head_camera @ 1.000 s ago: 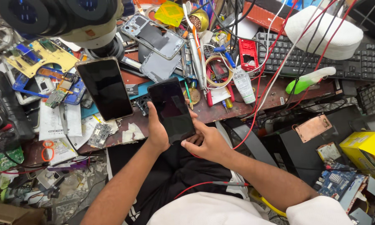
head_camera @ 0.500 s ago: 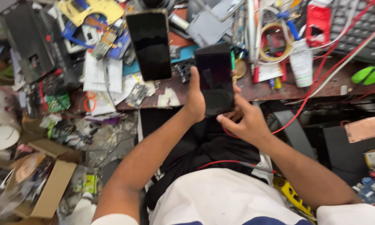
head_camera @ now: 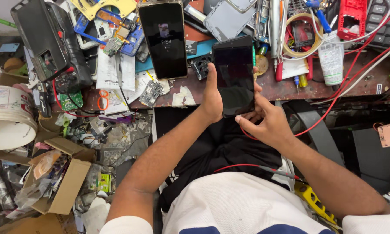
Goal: The person repairs a smartphone at a cluttered workbench. They use tweezers to work inside the opened phone with its battery exposed, press the power button and watch the boot screen, reopen the back cover, manipulate the internal battery connector, then press the cover back on and continue handling the phone.
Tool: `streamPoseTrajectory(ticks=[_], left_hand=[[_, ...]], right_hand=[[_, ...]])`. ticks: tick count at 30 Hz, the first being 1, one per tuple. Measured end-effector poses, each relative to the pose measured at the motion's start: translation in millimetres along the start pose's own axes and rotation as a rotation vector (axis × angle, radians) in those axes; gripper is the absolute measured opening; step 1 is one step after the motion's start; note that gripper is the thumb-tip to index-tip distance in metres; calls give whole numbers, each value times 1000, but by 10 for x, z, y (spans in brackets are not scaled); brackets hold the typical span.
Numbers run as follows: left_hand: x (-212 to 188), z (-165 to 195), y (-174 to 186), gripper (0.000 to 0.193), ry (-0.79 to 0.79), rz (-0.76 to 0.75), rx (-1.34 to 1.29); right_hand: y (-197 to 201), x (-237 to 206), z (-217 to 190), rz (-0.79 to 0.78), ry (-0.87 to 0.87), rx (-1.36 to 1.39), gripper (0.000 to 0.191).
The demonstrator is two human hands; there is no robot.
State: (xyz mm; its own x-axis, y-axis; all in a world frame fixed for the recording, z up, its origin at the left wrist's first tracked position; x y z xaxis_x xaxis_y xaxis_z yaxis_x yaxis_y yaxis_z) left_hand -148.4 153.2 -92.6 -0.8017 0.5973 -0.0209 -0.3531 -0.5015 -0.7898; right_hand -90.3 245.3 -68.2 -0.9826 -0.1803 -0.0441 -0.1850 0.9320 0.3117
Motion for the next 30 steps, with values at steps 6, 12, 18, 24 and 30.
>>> streamPoseTrajectory(ticks=[6,12,18,24,30], left_hand=[[-9,-4,-38,105,5,-31,-41],[-10,4,-18,105,-2,-19,-15],[-23,31,-40,104,-11,-28,-2],[-20,35,-49,105,-11,-28,-9],[-21,28,-67,104,1,-43,-59]], right_hand=[[-10,-5,20,-8,-4,7,48],[-9,-3,47,5,-8,-14,52],[-25,-1,63,-7,-11,3,56],[-28,-2,66,1,-16,30,58],[-38,0,33,-12,-10,19,56]])
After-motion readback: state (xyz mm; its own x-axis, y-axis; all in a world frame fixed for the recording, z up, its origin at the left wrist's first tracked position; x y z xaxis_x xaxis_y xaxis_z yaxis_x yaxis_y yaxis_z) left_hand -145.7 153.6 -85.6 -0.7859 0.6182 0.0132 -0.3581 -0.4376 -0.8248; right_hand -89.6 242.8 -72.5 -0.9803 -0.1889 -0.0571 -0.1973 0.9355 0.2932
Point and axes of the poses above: each hand's wrist, its own x-axis towards the middle knuckle, its own y-axis out of the back of the hand, z = x × y, the point moved 10 cm from there along x, towards the middle knuckle, and after that the axes turned 1 degree about z, right-handed, at the moved point
